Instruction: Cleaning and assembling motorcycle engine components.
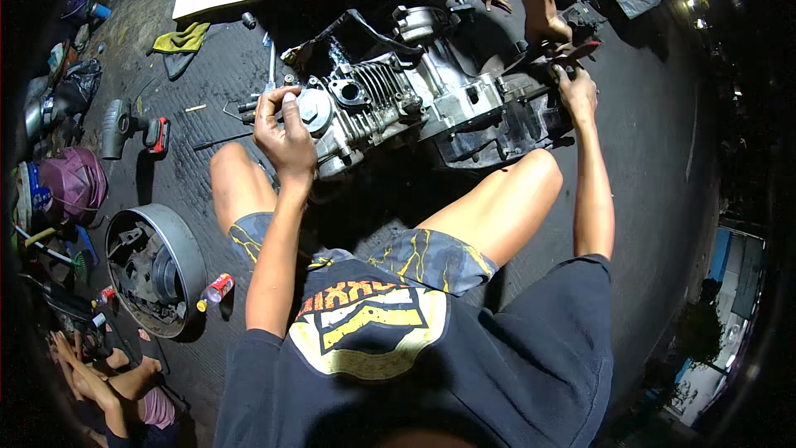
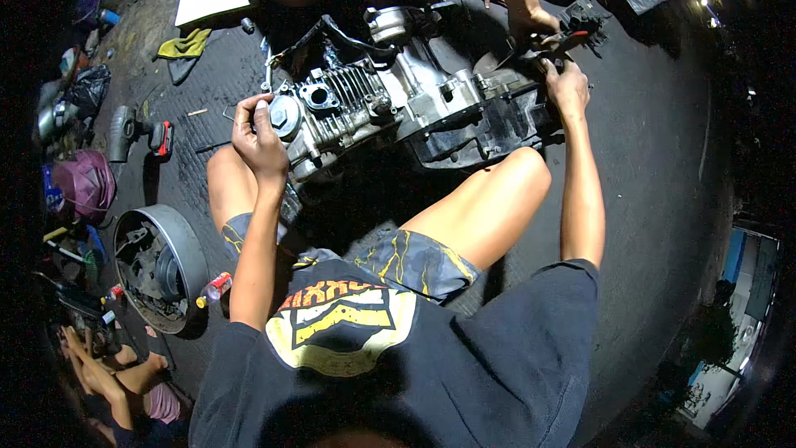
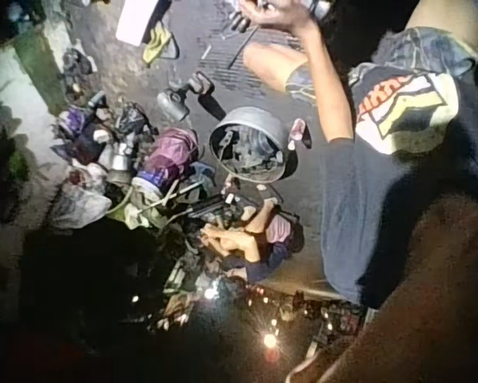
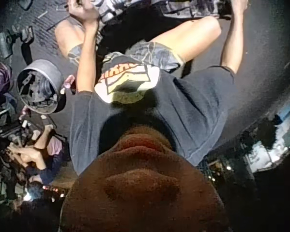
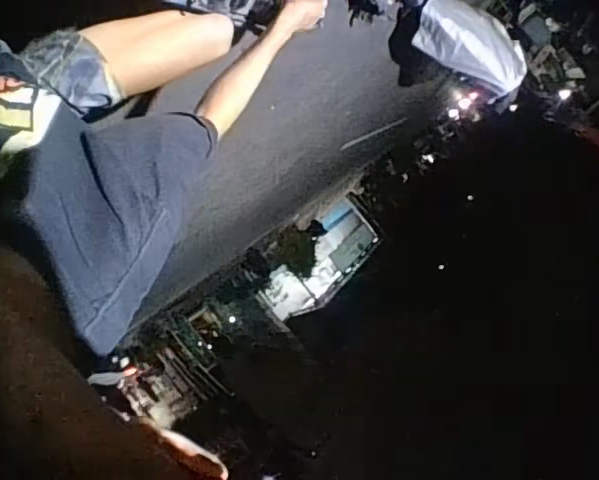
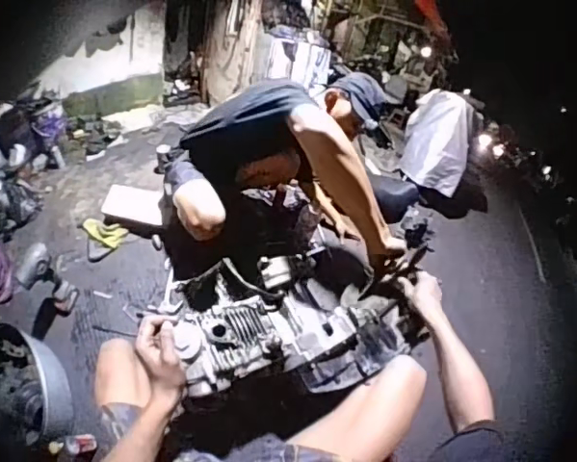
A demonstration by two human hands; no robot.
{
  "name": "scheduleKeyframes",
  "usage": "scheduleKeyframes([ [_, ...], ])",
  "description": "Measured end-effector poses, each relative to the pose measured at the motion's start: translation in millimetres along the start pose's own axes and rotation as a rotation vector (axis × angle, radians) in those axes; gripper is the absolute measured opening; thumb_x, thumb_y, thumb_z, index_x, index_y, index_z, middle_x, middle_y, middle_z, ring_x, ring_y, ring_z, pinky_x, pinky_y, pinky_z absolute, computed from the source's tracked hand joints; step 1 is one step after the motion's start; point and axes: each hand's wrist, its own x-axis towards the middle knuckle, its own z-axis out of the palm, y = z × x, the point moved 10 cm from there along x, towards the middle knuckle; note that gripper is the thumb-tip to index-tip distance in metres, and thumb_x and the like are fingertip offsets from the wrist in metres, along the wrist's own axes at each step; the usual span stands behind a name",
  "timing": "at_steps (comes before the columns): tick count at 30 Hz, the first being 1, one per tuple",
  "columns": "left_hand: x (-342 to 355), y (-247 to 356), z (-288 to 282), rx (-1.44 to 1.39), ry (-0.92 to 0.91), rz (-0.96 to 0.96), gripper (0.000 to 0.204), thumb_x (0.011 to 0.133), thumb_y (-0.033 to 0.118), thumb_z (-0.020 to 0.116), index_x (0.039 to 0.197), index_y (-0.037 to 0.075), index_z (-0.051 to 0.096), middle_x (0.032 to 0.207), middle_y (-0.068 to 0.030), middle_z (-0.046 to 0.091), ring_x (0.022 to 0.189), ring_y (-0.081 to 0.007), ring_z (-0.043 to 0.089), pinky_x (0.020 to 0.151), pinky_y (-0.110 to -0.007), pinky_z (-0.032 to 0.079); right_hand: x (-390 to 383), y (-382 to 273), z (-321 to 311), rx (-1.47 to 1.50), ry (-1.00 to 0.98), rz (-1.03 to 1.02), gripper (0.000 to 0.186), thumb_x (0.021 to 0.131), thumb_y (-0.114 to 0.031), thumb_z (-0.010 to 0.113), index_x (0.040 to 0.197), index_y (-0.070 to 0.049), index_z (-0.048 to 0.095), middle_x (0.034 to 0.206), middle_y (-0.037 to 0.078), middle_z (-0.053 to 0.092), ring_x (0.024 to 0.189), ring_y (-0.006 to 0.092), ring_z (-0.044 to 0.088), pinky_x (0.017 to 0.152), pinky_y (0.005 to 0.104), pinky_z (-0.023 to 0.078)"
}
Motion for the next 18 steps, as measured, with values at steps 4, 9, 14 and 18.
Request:
scheduleKeyframes([
  [4, 1, 3, -6, -0.013, 0.013, 0.021, 0.015, 0.095, 0.007, 0.057, 0.091, -0.002, 0.067, 0.090, -0.0109, 0.069, 0.089, -0.0215, 0.065, 0.086, -0.034, 0.049, -29, -3, -3, 0.199, 0.064, 0.074, 0.052, 0.091, -0.049, 0.072, 0.115, -0.002, 0.073, 0.109, 0.024, 0.073, 0.108, 0.0407, 0.069, 0.092, 0.0455, 0.052],
  [9, -1, 3, 0, -0.025, -0.019, 0.001, 0.017, 0.097, 0.008, 0.055, 0.092, -0.002, 0.066, 0.091, -0.0111, 0.068, 0.090, -0.0209, 0.064, 0.087, -0.033, 0.049, -64, 39, -39, 0.707, 0.514, 0.141, 0.038, 0.092, -0.028, 0.079, 0.096, 0.009, 0.072, 0.086, 0.014, 0.074, 0.063, 0.0181, 0.064, 0.059, 0.0333, 0.052],
  [14, -4, -11, -6, -0.091, -0.001, -0.039, 0.016, 0.097, 0.007, 0.055, 0.093, -0.003, 0.067, 0.093, -0.0096, 0.068, 0.092, -0.0193, 0.062, 0.089, -0.033, 0.047, -115, 73, -66, 0.935, 0.869, 0.296, 0.025, 0.096, -0.017, 0.075, 0.092, 0.007, 0.070, 0.083, 0.011, 0.072, 0.059, 0.0128, 0.060, 0.055, 0.0279, 0.049],
  [18, -2, -12, -1, -0.105, -0.042, -0.066, 0.017, 0.099, 0.008, 0.053, 0.095, -0.003, 0.066, 0.095, -0.0094, 0.068, 0.094, -0.0168, 0.061, 0.091, -0.031, 0.047, -113, 63, -51, 0.822, 0.764, 0.265, 0.024, 0.092, -0.016, 0.077, 0.105, 0.004, 0.075, 0.098, 0.010, 0.077, 0.083, 0.0153, 0.071, 0.079, 0.0301, 0.055],
])
